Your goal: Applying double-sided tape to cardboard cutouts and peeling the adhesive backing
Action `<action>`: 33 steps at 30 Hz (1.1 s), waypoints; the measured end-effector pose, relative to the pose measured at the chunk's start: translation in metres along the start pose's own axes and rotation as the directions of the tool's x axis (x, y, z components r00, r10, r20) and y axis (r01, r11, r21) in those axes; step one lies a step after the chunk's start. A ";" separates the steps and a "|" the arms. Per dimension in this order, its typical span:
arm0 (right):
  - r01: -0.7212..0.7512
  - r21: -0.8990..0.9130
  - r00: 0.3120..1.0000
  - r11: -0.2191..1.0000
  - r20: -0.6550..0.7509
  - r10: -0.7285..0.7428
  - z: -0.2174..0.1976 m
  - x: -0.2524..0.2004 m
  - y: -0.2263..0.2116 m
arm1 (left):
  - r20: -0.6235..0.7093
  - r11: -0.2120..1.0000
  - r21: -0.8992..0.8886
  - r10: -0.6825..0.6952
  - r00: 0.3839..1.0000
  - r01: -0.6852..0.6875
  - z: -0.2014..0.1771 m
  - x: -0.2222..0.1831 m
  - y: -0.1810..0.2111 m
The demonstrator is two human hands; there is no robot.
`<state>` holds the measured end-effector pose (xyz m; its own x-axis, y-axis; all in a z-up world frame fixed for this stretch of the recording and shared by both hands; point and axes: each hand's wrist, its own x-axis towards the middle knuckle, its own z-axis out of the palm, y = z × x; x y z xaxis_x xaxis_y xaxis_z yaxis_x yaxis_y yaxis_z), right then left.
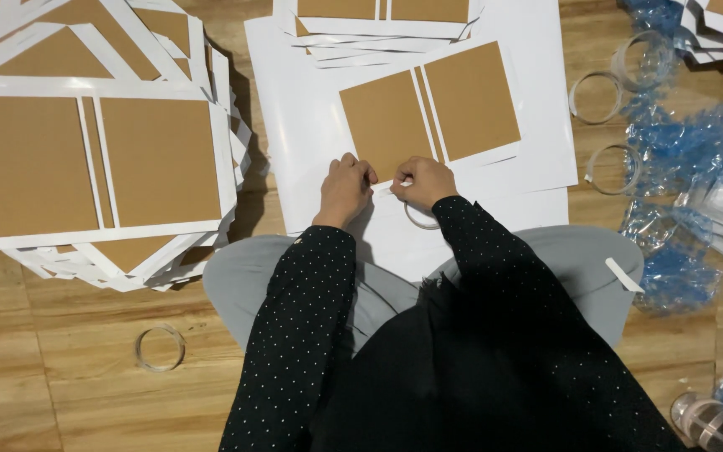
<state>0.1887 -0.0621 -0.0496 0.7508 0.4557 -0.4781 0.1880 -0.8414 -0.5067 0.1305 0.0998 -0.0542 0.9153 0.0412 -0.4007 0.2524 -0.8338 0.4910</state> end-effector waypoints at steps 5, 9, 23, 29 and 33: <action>0.036 0.011 0.999 0.999 -0.030 -0.035 0.004 0.002 0.004 | -0.019 0.998 -0.060 0.027 0.999 -0.028 0.000 -0.003 0.000; 0.034 -0.034 0.999 0.999 -0.027 -0.035 0.003 0.002 0.002 | -0.031 0.999 -0.005 -0.034 0.999 0.034 0.001 0.000 0.007; 0.152 -0.445 0.936 0.883 -0.223 -0.274 0.010 -0.019 -0.002 | -0.101 0.921 0.370 -0.093 0.991 0.124 0.030 0.027 0.012; 0.163 -0.331 0.958 0.929 -0.172 -0.230 -0.059 -0.032 0.029 | -0.084 0.900 0.422 -0.086 0.993 0.114 0.022 0.033 0.018; 0.174 -0.271 0.973 0.947 -0.103 -0.208 -0.082 -0.041 0.047 | -0.021 0.889 0.444 -0.119 0.993 0.116 0.019 0.030 0.018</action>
<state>0.2184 -0.1442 0.0051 0.7562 0.5885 -0.2860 0.4801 -0.7961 -0.3684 0.1562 0.0755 -0.0717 0.8849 0.1518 -0.4404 0.1914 -0.9804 0.0466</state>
